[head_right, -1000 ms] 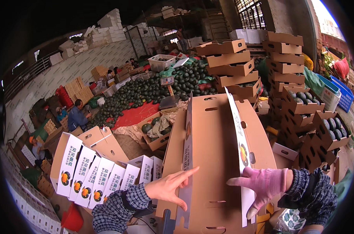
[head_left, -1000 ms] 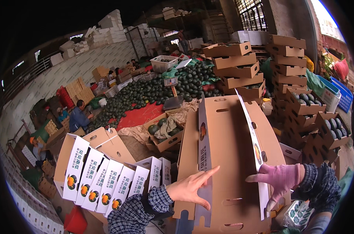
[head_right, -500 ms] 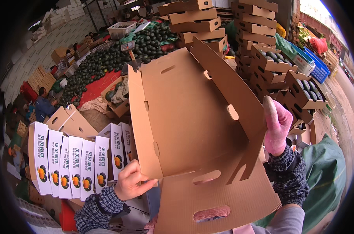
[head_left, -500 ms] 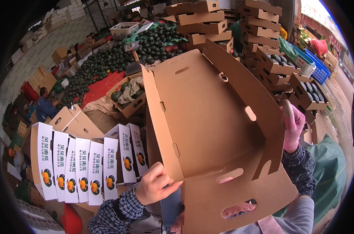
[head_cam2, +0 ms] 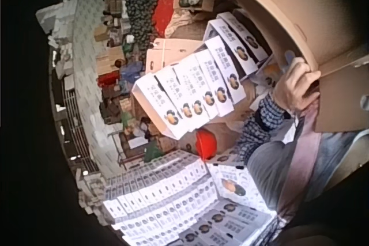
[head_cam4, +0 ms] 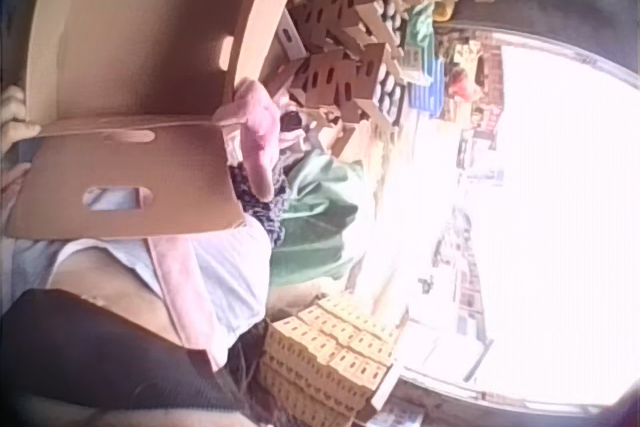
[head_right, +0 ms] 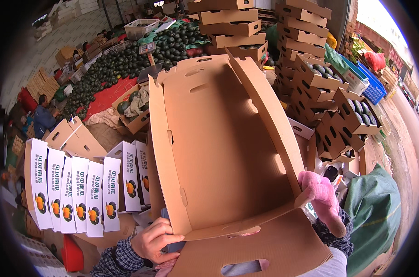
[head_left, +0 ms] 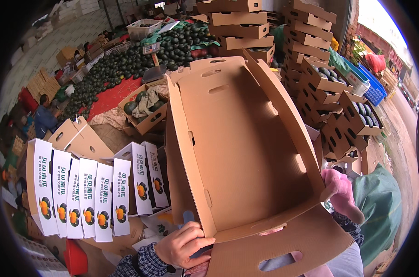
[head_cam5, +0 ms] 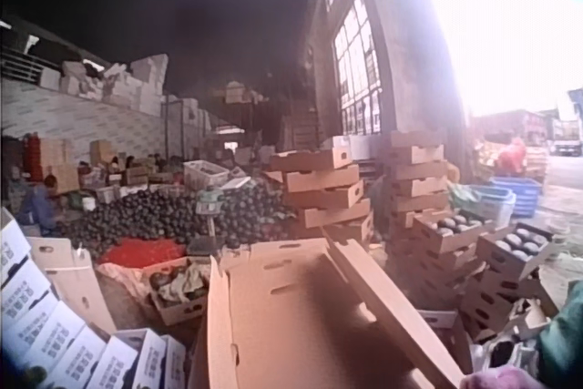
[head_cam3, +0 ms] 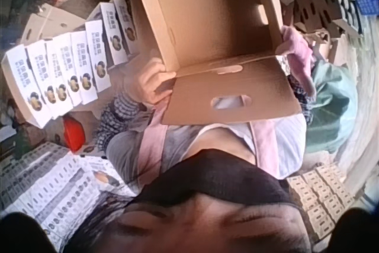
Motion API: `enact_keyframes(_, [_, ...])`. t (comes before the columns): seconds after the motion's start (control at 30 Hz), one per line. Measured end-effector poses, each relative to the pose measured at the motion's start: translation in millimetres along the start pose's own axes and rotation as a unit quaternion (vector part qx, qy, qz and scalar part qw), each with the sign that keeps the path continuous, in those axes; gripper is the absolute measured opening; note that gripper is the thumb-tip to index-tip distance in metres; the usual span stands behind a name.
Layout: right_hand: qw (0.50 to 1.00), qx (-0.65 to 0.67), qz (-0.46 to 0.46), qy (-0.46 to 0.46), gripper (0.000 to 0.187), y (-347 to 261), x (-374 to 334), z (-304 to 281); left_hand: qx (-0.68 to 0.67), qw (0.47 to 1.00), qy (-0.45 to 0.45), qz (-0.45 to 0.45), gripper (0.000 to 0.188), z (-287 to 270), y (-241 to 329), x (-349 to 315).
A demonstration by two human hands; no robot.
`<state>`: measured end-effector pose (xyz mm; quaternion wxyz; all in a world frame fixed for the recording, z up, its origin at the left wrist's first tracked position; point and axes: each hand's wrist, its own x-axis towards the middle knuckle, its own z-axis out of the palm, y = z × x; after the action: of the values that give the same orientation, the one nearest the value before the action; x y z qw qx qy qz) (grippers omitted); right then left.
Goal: Assembling flat cardboard boxes for shipping produce in a warehouse.
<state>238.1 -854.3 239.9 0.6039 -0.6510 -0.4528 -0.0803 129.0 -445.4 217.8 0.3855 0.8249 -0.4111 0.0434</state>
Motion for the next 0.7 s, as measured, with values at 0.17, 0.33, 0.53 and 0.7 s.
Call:
enact_keyframes(0.17, [0.983,-0.151,0.103,0.023,0.058,3,7,5,0.067,0.991,0.118,0.018,0.043,-2,-5,16])
enact_keyframes(0.33, [0.985,0.050,0.048,0.158,0.081,41,-17,38,0.093,0.971,0.219,-0.015,0.039,7,-42,22])
enact_keyframes(0.53, [0.965,-0.010,0.140,0.223,0.076,41,-12,54,-0.020,0.909,0.390,-0.148,0.060,23,-40,45])
enact_keyframes(0.7, [0.953,-0.224,0.190,0.069,0.054,16,4,43,0.247,0.948,0.129,-0.155,0.075,-10,-25,60])
